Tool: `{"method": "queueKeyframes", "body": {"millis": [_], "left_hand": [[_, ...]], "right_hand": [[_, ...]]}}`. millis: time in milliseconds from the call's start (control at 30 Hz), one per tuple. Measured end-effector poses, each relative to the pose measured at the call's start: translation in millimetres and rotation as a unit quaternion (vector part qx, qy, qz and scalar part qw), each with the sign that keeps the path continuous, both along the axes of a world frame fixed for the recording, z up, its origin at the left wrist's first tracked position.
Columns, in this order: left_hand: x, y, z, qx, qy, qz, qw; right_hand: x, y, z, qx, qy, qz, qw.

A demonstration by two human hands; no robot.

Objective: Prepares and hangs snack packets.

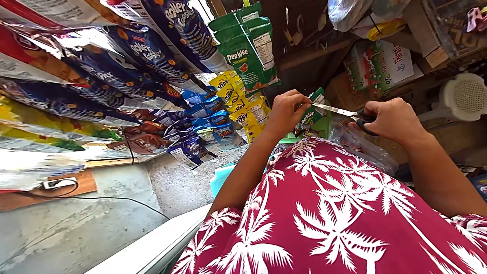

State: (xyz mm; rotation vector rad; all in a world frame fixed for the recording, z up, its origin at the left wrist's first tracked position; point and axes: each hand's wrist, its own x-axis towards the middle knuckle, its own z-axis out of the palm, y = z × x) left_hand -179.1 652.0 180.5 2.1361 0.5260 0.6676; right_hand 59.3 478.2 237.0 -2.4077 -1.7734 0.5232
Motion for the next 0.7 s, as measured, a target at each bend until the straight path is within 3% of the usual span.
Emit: {"method": "queueKeyframes", "body": {"millis": [700], "left_hand": [[-8.6, 4.7, 4.5, 0.059, 0.031, -0.050, 0.997]], "right_hand": [[-5.9, 13.2, 13.1, -0.004, -0.058, 0.070, 0.996]]}}
